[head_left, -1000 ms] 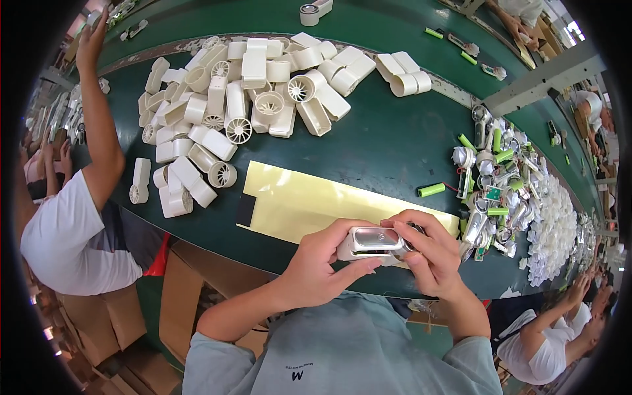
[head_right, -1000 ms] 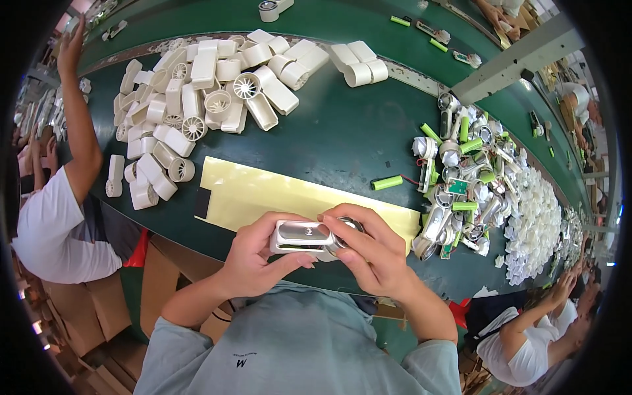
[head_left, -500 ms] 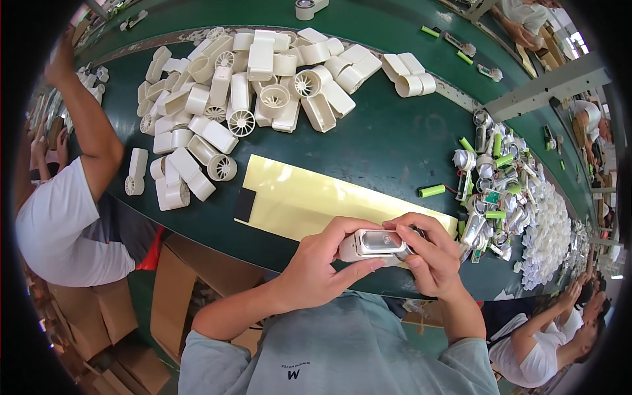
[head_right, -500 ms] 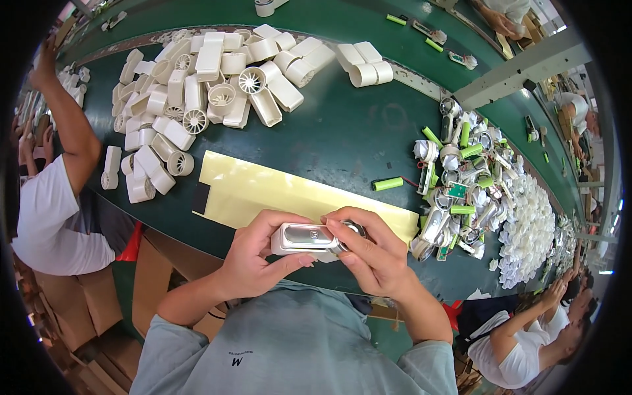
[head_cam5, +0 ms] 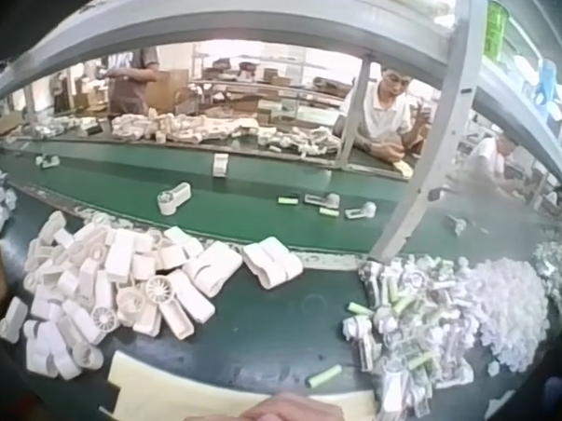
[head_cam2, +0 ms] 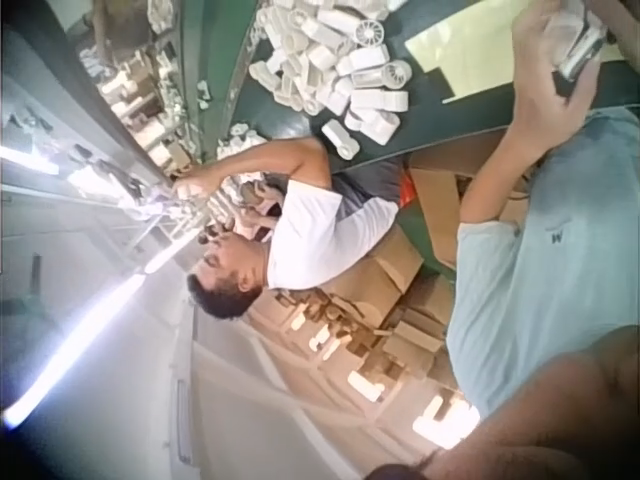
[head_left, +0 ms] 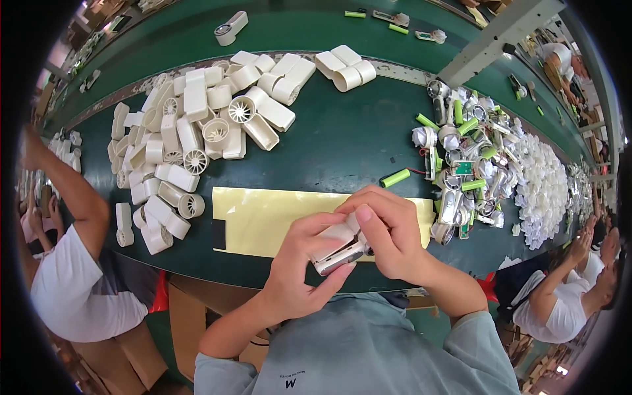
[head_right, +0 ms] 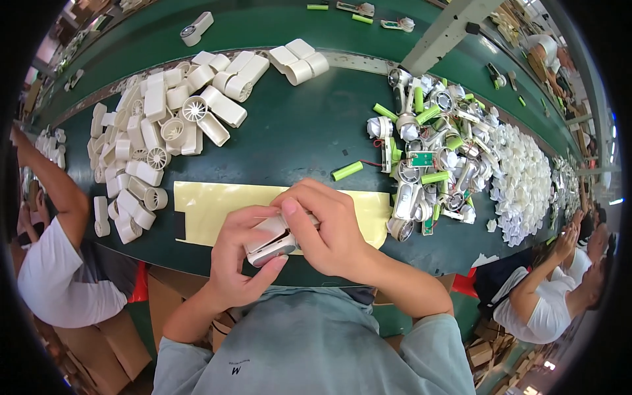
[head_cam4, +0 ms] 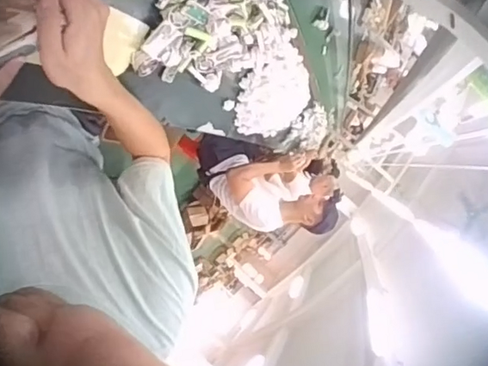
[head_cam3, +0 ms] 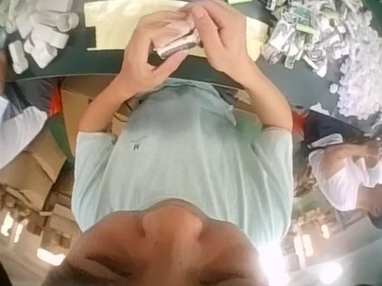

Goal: The person assembles handheld rechargeable fans by snapping together fan housings, fan blades, motor assemblies, plastic casings, and circuit boards by hand.

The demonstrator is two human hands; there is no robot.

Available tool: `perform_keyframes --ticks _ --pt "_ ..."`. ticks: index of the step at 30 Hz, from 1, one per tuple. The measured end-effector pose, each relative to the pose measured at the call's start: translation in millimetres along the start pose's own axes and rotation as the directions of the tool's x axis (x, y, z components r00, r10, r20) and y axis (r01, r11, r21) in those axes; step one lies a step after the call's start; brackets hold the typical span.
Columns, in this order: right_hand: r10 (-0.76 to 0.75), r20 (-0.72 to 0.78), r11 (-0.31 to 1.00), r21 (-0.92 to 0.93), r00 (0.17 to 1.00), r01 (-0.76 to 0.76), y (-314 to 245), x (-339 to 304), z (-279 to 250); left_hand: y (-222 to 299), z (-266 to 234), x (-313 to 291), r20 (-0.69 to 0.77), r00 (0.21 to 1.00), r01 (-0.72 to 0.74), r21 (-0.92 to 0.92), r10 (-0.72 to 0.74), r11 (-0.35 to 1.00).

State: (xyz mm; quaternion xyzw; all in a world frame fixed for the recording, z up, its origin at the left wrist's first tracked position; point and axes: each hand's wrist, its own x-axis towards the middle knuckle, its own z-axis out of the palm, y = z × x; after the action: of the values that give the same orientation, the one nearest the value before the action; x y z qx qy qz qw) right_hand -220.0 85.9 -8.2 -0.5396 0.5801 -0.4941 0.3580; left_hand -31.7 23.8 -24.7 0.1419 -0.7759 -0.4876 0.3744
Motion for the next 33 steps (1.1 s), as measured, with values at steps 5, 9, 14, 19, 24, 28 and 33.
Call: perform_keyframes --ticks 5,9,14,19,24,28,33 --pt "-0.297 -0.151 0.947 -0.169 0.943 0.272 1.5 -1.4 10.5 0.5 3.1 -2.6 0.032 0.932 0.359 -0.214 -0.361 0.908" --pt "-0.240 -0.148 0.968 -0.116 0.959 0.225 3.3 -3.2 6.3 -1.4 7.4 -4.7 0.073 0.956 0.282 0.029 -0.284 0.959" --pt "-0.266 -0.176 0.962 -0.115 0.948 0.249 2.3 -5.6 4.5 0.0 14.9 -5.4 0.062 0.991 0.102 0.194 -0.116 0.976" --pt "-0.285 -0.224 0.952 -0.182 0.932 0.247 -2.0 -5.8 6.0 0.0 18.5 -4.8 0.010 1.000 -0.003 0.244 0.001 0.970" --pt "-0.175 -0.209 0.982 -0.109 0.962 0.155 2.6 -2.9 5.9 -1.6 18.0 -7.0 -0.011 0.999 0.054 0.214 -0.053 0.975" --pt "-0.185 -0.215 0.980 -0.115 0.959 0.164 5.0 0.8 2.6 0.3 15.8 -0.8 0.034 0.987 0.152 0.076 -0.155 0.985" --pt "-0.043 -0.054 0.992 -0.120 0.998 0.037 -4.2 10.2 -3.0 -4.0 -11.4 -2.1 0.356 0.748 0.660 -0.312 -0.560 0.683"
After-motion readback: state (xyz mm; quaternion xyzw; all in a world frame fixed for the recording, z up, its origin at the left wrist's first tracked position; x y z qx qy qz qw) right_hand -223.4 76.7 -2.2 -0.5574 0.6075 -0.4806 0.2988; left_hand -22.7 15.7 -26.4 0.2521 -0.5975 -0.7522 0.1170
